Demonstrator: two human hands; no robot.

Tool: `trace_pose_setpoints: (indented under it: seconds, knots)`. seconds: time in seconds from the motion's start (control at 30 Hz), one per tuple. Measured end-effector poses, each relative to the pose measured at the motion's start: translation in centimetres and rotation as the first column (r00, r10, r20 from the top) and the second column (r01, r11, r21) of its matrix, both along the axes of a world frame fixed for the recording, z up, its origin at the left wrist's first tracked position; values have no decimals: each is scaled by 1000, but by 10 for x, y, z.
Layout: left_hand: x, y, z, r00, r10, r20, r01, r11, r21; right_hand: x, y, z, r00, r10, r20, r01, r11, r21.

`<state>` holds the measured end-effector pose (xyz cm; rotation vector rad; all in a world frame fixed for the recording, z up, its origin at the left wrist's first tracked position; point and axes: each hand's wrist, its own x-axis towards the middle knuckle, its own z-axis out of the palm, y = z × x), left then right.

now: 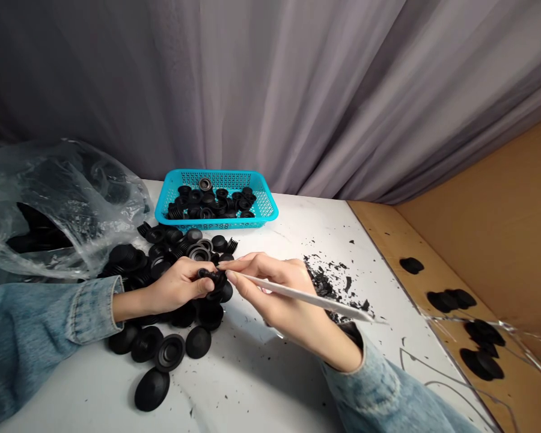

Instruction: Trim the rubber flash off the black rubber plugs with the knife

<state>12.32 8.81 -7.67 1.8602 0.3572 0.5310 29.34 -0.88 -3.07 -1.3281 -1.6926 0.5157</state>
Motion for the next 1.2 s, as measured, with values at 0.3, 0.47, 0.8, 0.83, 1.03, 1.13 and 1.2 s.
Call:
trace_pose_setpoints:
  seconds: [0.3, 0.47, 0.8, 0.83, 1.03, 1.13, 1.2]
  knots:
    - [0, 1, 1, 1000, 6, -3, -6, 1000, -17, 0, -1, -1, 998, 56, 3, -56, 996, 66]
    - [0, 1, -1, 999, -10, 46, 11, 1000, -15, 0, -1, 0, 997, 71, 13, -71, 992, 100]
    - [0, 1, -2, 999, -11, 50, 14, 999, -48, -1, 2, -3, 992, 117, -42, -111, 987, 118]
    - [0, 1, -2, 999, -10, 51, 13, 999, -48, 0, 2, -4, 992, 119, -49, -113, 987, 116]
    - [0, 1, -2, 999, -6, 49, 9, 998, -55, -1, 1, -3, 991, 108, -77, -101, 991, 91]
    - [0, 1, -2, 999, -5, 46, 8, 998, -66, -2, 1, -2, 990, 114, -86, -105, 990, 97]
    - [0, 0, -2, 999, -7, 46, 10, 998, -66, -2, 2, -3, 990, 111, -91, -102, 990, 97]
